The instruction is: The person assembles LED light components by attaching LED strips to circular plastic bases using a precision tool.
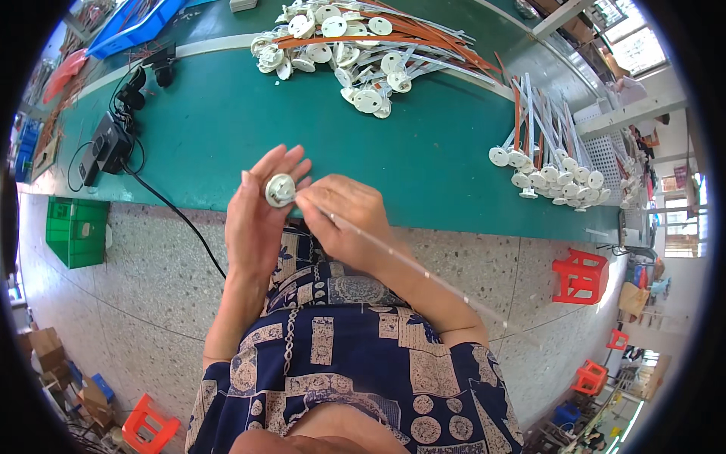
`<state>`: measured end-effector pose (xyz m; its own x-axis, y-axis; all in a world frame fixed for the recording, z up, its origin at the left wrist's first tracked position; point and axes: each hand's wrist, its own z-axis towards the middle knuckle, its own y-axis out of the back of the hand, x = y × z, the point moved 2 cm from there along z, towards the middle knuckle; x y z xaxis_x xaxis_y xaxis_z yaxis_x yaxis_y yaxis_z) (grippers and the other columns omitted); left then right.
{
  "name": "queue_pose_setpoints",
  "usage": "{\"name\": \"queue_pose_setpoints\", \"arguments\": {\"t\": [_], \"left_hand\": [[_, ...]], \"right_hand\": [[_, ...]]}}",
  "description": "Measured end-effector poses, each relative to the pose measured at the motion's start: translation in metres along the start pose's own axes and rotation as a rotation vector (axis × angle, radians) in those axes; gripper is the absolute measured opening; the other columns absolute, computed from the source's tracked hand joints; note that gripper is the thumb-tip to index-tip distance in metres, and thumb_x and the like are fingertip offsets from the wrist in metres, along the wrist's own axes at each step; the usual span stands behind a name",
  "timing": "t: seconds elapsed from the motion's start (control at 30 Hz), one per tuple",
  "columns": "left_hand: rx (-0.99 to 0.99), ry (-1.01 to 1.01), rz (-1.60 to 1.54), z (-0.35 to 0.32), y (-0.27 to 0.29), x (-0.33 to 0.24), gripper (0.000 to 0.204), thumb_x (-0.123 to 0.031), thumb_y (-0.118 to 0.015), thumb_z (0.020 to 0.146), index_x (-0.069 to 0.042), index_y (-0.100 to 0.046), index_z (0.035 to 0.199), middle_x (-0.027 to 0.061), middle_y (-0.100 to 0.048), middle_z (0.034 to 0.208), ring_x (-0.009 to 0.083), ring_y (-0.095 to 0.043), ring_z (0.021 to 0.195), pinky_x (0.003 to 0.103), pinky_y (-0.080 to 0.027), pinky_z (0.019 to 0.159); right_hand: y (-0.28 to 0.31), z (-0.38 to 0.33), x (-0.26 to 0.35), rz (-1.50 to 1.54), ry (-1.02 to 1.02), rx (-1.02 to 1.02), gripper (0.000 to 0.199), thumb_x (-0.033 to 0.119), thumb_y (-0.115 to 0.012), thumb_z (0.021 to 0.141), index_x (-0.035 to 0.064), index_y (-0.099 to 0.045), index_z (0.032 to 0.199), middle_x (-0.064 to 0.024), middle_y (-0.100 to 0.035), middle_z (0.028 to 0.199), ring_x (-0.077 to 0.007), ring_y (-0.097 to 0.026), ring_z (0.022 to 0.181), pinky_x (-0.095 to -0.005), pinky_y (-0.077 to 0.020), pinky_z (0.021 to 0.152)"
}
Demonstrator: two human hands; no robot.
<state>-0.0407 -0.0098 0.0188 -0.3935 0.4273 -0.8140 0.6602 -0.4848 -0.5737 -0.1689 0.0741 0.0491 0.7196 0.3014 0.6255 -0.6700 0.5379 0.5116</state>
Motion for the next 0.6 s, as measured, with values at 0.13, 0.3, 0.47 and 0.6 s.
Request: {"name": "queue_pose_setpoints", "arguments": {"t": [0.13, 0.3, 0.47, 0.6], "left_hand": [[0.109, -0.001, -0.202, 0.015, -0.011, -0.001, 0.082, -0.063, -0.025, 0.105, 0.005, -0.040, 0.149, 0.0252, -0.047, 0.150, 0.0350, -0.045, 0.140, 0.047, -0.037, 0.117], [0.265, 0.081, -0.344, 0.017, -0.015, 0.004, 0.094, -0.070, -0.017, 0.101, 0.009, -0.037, 0.149, 0.0281, -0.042, 0.152, 0.0380, -0.042, 0.143, 0.048, -0.035, 0.119], [0.200, 0.113, -0.353, 0.019, -0.012, 0.009, 0.093, -0.068, -0.018, 0.102, 0.011, -0.037, 0.148, 0.0291, -0.042, 0.152, 0.0392, -0.042, 0.143, 0.049, -0.034, 0.119], [0.167, 0.117, -0.363, 0.020, -0.013, 0.010, 0.090, -0.066, -0.018, 0.104, 0.011, -0.037, 0.148, 0.0288, -0.043, 0.151, 0.0392, -0.043, 0.142, 0.049, -0.035, 0.119]], "right_hand": [[-0.003, -0.005, 0.013, 0.007, 0.089, 0.006, 0.010, -0.001, -0.072, 0.085, -0.0001, -0.072, 0.095, -0.0111, -0.072, 0.087, -0.0248, -0.069, 0.073, -0.0338, -0.0536, 0.062], [-0.007, -0.010, 0.010, 0.060, 0.070, -0.011, 0.012, -0.002, -0.072, 0.085, -0.0006, -0.072, 0.096, -0.0109, -0.071, 0.088, -0.0253, -0.070, 0.075, -0.0333, -0.0542, 0.063], [-0.014, -0.011, 0.008, 0.076, -0.003, 0.000, 0.010, -0.002, -0.072, 0.085, -0.0010, -0.071, 0.095, -0.0117, -0.072, 0.089, -0.0247, -0.070, 0.076, -0.0330, -0.0549, 0.064], [-0.017, -0.012, 0.003, 0.107, -0.016, -0.032, 0.008, -0.001, -0.071, 0.086, -0.0015, -0.071, 0.095, -0.0120, -0.072, 0.089, -0.0241, -0.070, 0.075, -0.0322, -0.0551, 0.064]]}}
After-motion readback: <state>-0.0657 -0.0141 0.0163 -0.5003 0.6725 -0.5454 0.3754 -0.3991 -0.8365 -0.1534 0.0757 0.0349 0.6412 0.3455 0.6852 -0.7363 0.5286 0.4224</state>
